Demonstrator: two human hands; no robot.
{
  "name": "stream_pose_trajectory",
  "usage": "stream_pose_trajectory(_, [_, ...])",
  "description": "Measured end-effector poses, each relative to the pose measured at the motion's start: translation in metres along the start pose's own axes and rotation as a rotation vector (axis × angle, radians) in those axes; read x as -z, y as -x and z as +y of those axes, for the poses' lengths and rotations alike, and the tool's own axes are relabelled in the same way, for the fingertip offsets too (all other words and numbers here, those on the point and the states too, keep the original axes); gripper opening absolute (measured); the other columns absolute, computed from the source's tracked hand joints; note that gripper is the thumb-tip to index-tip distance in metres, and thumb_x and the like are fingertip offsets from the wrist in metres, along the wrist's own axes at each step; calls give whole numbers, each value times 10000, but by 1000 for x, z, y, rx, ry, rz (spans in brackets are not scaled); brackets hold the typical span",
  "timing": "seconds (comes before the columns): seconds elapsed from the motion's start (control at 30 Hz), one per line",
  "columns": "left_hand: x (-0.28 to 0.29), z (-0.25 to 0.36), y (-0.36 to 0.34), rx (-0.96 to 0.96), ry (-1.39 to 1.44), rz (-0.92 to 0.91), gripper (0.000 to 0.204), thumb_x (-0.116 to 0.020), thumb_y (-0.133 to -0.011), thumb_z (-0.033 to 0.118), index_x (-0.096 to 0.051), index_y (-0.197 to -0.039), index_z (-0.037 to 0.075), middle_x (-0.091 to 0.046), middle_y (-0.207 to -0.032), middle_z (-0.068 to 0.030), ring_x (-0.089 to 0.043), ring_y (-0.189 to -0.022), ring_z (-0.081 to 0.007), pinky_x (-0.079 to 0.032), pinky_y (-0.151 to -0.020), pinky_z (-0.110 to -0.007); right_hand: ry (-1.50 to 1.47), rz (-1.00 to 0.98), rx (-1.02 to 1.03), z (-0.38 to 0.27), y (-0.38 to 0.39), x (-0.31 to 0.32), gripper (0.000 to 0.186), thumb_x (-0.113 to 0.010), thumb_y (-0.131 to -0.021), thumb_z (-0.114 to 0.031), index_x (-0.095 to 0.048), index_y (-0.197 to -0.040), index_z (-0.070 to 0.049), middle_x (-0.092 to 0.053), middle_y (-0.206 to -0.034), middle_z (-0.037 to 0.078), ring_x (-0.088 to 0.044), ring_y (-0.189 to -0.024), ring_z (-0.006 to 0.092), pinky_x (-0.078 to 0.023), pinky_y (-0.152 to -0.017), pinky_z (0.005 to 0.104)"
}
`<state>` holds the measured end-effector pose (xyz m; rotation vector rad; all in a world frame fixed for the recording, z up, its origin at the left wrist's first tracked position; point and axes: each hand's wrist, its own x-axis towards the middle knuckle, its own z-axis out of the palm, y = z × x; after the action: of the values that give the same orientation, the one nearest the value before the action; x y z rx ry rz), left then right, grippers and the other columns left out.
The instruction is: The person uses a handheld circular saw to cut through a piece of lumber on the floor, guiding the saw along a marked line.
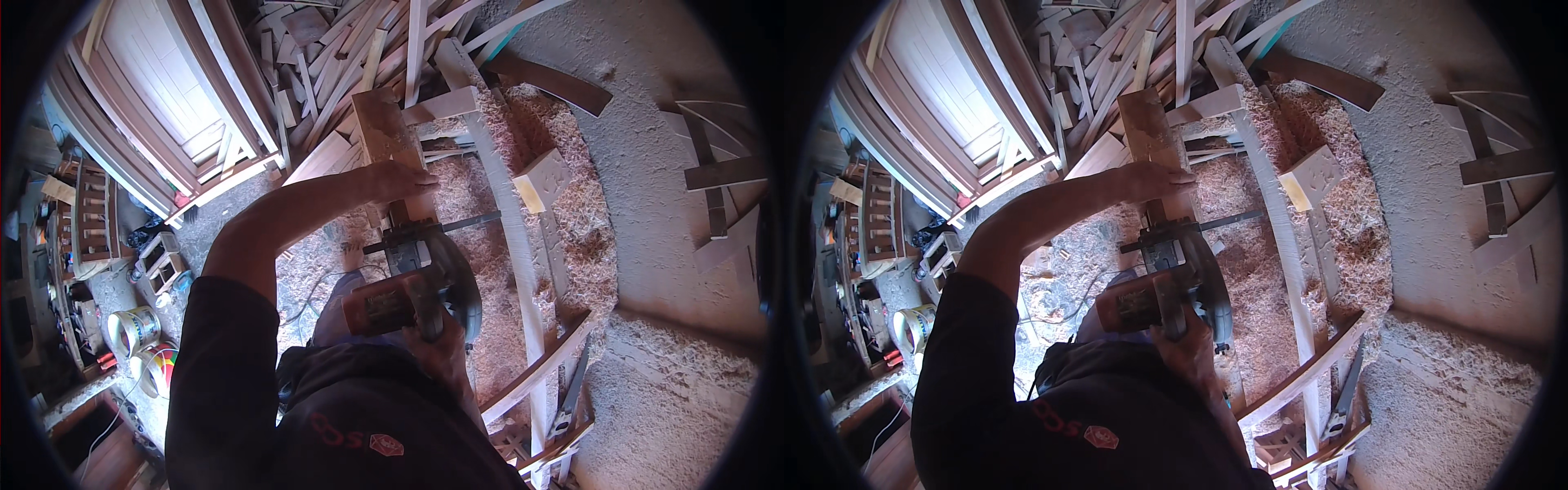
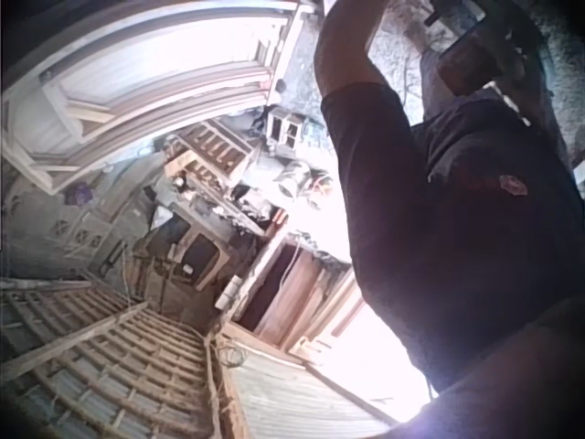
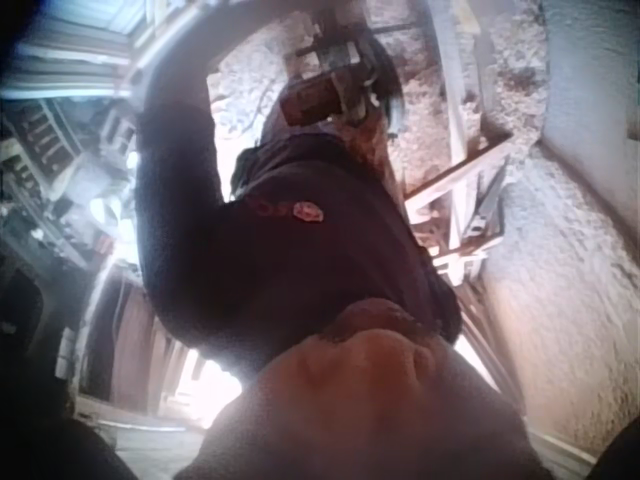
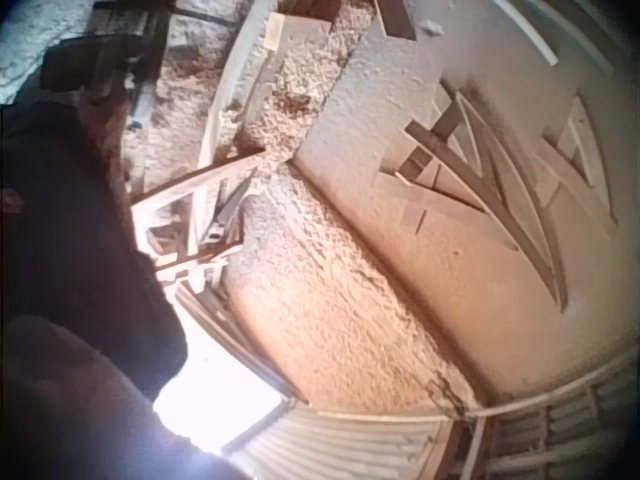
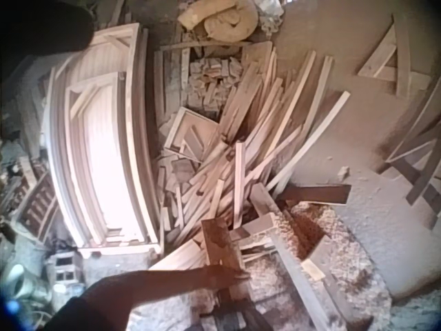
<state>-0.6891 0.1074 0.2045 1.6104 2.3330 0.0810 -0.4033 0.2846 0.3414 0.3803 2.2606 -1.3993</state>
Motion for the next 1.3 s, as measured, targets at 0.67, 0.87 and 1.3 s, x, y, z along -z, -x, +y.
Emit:
stream_pose_trajectory(0.67, [18, -31, -3, 6, -160, -51, 1162, -945, -551, 416, -385, -1522, 109, -448, -1494, -116, -362, -1455, -313, -320, -1222, -428, 3, 13, 44, -19, -31, -4, 471, -789, -804, -194, -638, -1216, -25, -734, -989, 230, -724, -978, 393, -563, -849, 464])
stream_pose_trajectory(0.87, [-14, -61, -10, 86, 155, 18, 1258, -1000, -432, 386, -401, -1477, 22, -405, -1522, -131, -362, -1457, -294, -336, -1223, -340, 5, 2, 74, -23, -43, -8, 479, -793, -799, -196, -637, -1220, -29, -731, -1000, 228, -720, -976, 400, -565, -845, 467])
stream_pose_trajectory(1.3, [-15, -81, -2, 56, -26, -16, 1220, -997, -482, 367, -368, -1519, 238, -350, -1594, -152, -364, -1479, -335, -389, -1183, -464, -5, 4, 66, -32, -63, -12, 425, -807, -784, -205, -660, -1137, -20, -728, -934, 221, -729, -921, 386, -566, -800, 467])
